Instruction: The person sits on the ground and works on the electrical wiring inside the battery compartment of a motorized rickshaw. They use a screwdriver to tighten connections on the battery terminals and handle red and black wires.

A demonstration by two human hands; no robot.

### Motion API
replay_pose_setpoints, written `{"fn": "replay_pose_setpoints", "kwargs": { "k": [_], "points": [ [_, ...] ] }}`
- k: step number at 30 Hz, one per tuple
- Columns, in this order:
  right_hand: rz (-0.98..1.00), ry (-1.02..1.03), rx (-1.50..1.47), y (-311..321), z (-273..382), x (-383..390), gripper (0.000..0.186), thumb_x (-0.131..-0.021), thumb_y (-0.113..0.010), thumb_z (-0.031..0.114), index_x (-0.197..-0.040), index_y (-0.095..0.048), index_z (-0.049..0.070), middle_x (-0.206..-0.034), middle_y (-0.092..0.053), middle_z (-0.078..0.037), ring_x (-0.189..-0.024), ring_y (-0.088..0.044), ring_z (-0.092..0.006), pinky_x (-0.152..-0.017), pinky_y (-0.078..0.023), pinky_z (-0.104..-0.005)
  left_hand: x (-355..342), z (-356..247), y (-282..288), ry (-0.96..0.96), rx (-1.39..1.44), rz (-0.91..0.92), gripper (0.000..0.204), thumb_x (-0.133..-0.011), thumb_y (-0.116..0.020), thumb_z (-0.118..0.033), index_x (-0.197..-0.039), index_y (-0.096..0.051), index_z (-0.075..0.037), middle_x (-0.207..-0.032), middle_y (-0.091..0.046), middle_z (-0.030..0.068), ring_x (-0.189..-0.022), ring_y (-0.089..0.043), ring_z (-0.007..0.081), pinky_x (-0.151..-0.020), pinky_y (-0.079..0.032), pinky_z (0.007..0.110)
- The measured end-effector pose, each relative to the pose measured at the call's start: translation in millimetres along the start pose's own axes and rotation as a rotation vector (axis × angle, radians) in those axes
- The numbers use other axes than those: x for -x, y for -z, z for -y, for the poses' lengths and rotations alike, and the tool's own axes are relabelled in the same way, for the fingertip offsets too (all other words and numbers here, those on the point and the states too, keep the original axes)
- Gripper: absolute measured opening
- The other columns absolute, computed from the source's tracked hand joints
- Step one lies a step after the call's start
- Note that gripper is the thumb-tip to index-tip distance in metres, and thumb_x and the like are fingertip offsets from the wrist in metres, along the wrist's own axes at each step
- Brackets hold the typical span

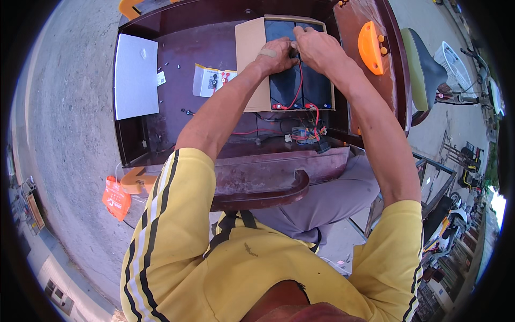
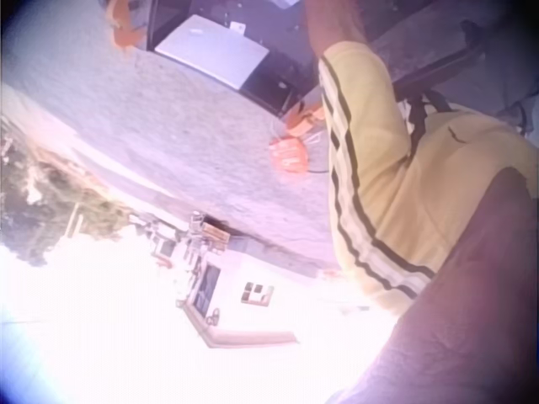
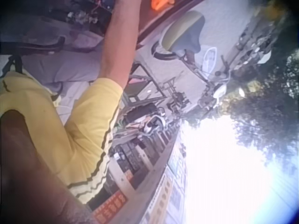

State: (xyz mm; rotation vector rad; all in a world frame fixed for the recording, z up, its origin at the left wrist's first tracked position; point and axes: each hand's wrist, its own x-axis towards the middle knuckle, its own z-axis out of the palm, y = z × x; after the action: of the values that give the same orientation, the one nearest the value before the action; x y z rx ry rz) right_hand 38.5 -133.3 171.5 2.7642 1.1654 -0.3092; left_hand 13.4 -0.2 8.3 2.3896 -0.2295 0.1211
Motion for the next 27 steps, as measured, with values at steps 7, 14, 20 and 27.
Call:
{"fn": "replay_pose_setpoints", "kwargs": {
  "k": [7, 14, 20, 27],
  "points": [
    [-0.054, 0.085, -0.058, -6.8, -10.7, -1.6, 0.025, -0.1, -0.059, 0.011, -0.12, -0.056, -0.004, -0.127, -0.06, -0.026, -0.111, -0.068, -0.045, -0.094, -0.059, -0.0495, 0.1, -6.2, 5.0, 0.002, 0.006, 0.055, 0.037, -0.085, -0.079, -0.026, -0.111, -0.07, -0.001, -0.115, -0.071, 0.0214, -0.107, -0.067, 0.0417, -0.097, -0.054, 0.047],
    [-0.148, 0.225, -0.078, -18.0, -18.6, 2.5, 0.025, -0.101, -0.058, 0.015, -0.117, -0.053, -0.004, -0.128, -0.059, -0.025, -0.111, -0.066, -0.0458, -0.093, -0.057, -0.0523, -1.2, -2.8, 0.8, -0.004, 0.027, 0.032, 0.03, -0.085, -0.08, -0.028, -0.098, -0.071, -0.003, -0.106, -0.069, 0.0185, -0.104, -0.068, 0.0399, -0.093, -0.054, 0.047],
    [-0.017, 0.073, -0.146, 7.1, -3.4, 8.8, 0.025, -0.099, -0.06, 0.01, -0.119, -0.052, -0.003, -0.125, -0.058, -0.025, -0.113, -0.065, -0.0454, -0.093, -0.057, -0.0509, 3.7, -8.7, 7.7, 0.034, -0.01, 0.023, 0.033, -0.085, -0.079, -0.027, -0.105, -0.072, -0.003, -0.112, -0.07, 0.0188, -0.106, -0.068, 0.0399, -0.094, -0.054, 0.048],
    [0.015, 0.014, 0.008, -6.8, -10.4, -4.3, 0.028, -0.097, -0.059, 0.008, -0.121, -0.055, -0.004, -0.126, -0.059, -0.024, -0.111, -0.066, -0.0452, -0.093, -0.058, -0.0487, 2.5, -9.6, -0.7, 0.047, -0.002, -0.009, 0.03, -0.084, -0.081, -0.03, -0.099, -0.072, -0.005, -0.106, -0.069, 0.0154, -0.105, -0.068, 0.0368, -0.093, -0.055, 0.046]
  ]
}}
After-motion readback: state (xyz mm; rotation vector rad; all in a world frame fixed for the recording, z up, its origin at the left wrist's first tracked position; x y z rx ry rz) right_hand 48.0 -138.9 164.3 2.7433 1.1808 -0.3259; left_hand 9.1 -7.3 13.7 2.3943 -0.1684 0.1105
